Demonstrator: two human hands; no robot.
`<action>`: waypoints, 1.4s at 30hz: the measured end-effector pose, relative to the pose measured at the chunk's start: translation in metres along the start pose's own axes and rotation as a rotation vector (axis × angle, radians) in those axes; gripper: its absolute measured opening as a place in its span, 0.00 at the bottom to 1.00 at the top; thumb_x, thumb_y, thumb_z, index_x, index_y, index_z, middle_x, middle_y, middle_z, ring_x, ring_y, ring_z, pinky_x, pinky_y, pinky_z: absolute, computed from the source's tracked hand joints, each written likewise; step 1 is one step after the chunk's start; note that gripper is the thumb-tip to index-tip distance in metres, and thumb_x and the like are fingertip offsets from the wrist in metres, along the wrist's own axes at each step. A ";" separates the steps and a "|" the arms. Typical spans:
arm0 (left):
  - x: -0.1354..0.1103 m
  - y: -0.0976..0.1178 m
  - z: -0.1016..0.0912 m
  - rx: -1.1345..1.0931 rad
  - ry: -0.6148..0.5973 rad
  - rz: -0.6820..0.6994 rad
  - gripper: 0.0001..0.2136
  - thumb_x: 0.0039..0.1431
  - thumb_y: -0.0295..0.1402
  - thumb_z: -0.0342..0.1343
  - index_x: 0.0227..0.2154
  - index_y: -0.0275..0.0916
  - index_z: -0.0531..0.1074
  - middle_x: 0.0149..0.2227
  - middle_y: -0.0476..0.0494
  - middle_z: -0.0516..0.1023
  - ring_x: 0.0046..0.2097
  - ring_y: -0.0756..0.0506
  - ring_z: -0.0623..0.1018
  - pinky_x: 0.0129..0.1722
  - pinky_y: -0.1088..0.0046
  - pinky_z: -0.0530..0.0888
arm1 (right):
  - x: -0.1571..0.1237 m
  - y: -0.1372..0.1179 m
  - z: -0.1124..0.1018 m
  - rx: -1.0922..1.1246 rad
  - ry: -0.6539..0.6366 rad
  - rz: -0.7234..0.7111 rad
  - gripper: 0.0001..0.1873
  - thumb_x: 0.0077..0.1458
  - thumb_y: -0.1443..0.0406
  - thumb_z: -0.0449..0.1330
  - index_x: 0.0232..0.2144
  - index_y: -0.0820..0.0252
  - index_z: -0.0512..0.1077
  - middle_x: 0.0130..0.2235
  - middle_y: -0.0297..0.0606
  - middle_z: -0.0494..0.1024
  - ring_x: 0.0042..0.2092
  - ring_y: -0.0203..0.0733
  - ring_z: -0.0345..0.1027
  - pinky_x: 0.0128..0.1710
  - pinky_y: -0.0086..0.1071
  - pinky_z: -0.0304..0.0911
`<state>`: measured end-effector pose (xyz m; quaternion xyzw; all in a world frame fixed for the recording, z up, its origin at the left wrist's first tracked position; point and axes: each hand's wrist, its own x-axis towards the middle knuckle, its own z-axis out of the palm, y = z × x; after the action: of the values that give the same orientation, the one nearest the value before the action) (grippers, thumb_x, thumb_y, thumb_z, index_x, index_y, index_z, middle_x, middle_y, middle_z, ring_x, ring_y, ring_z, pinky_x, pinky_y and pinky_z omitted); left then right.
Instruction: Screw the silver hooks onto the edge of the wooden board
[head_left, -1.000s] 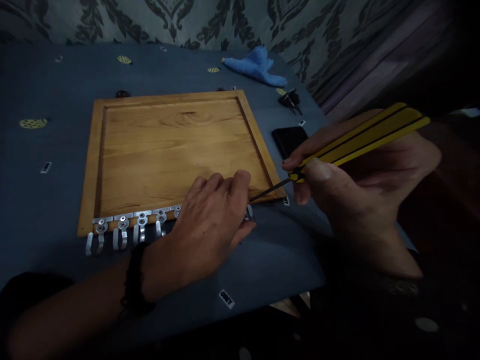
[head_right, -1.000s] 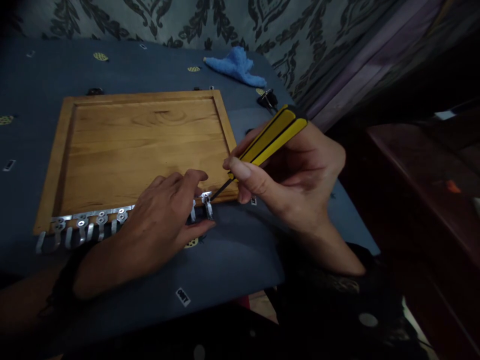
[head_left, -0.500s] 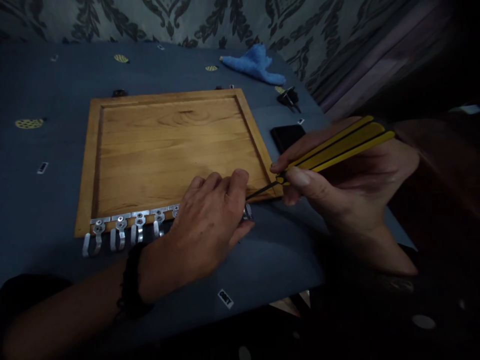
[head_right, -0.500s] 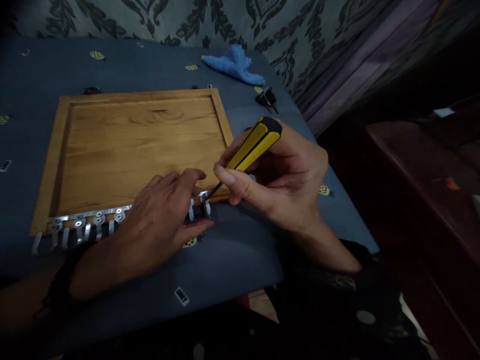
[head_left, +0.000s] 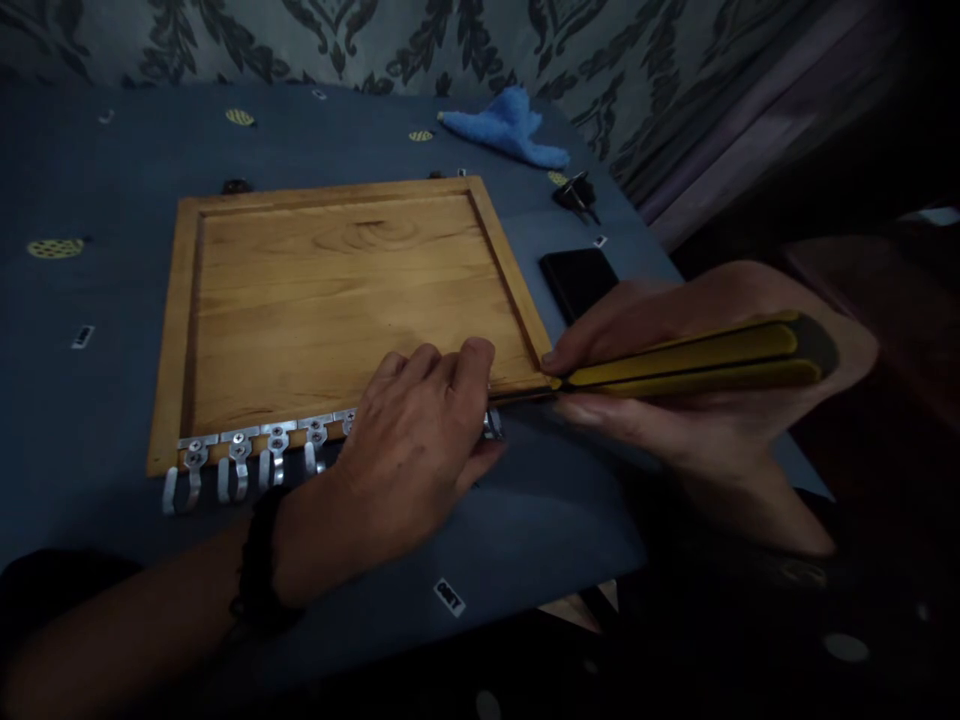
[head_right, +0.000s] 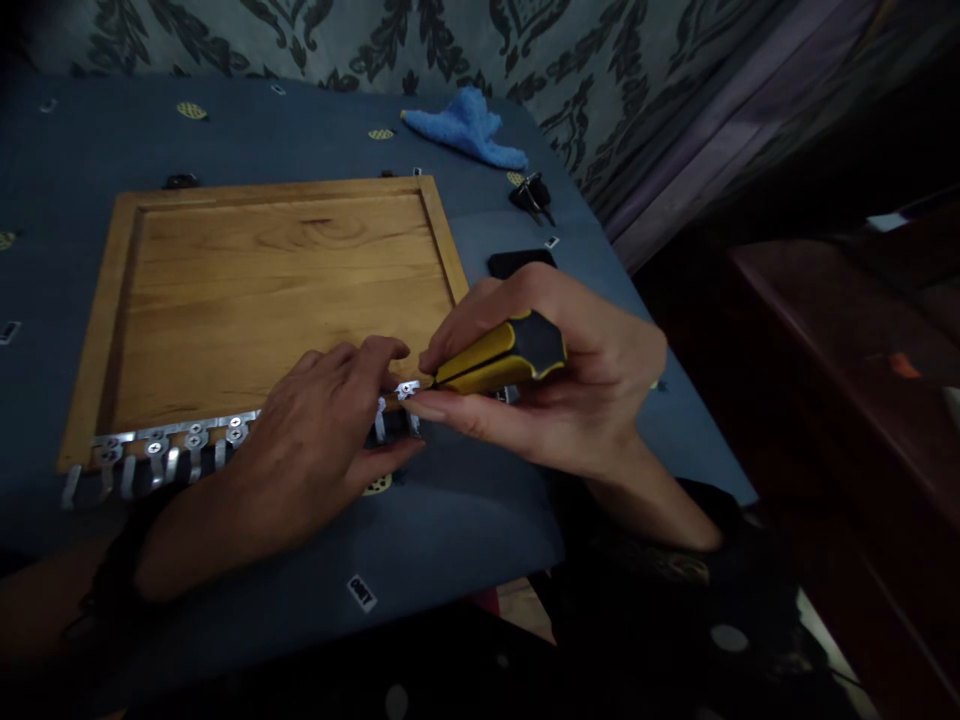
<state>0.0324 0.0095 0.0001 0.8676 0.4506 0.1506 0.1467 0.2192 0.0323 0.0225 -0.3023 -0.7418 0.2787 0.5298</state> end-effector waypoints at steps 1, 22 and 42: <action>0.000 0.000 0.000 0.002 -0.006 -0.003 0.21 0.57 0.35 0.61 0.49 0.39 0.59 0.41 0.44 0.76 0.44 0.40 0.74 0.44 0.60 0.71 | 0.000 0.001 -0.002 0.022 -0.032 0.018 0.16 0.35 0.71 0.76 0.29 0.52 0.80 0.28 0.36 0.81 0.28 0.44 0.74 0.25 0.37 0.72; 0.000 0.000 0.000 0.053 0.027 0.049 0.22 0.55 0.35 0.64 0.47 0.37 0.59 0.38 0.45 0.75 0.41 0.40 0.74 0.41 0.62 0.70 | 0.000 0.005 -0.008 0.143 -0.114 0.092 0.13 0.47 0.72 0.70 0.36 0.53 0.81 0.33 0.35 0.81 0.26 0.38 0.74 0.16 0.31 0.69; -0.002 -0.002 0.002 0.067 0.043 0.067 0.28 0.56 0.36 0.65 0.53 0.33 0.58 0.40 0.45 0.77 0.43 0.40 0.74 0.43 0.62 0.70 | -0.003 0.005 0.002 0.098 0.184 0.135 0.04 0.50 0.65 0.70 0.32 0.53 0.80 0.33 0.35 0.80 0.20 0.35 0.66 0.14 0.36 0.62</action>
<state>0.0310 0.0088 -0.0029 0.8833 0.4290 0.1588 0.1027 0.2185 0.0332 0.0159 -0.3496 -0.6534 0.3207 0.5899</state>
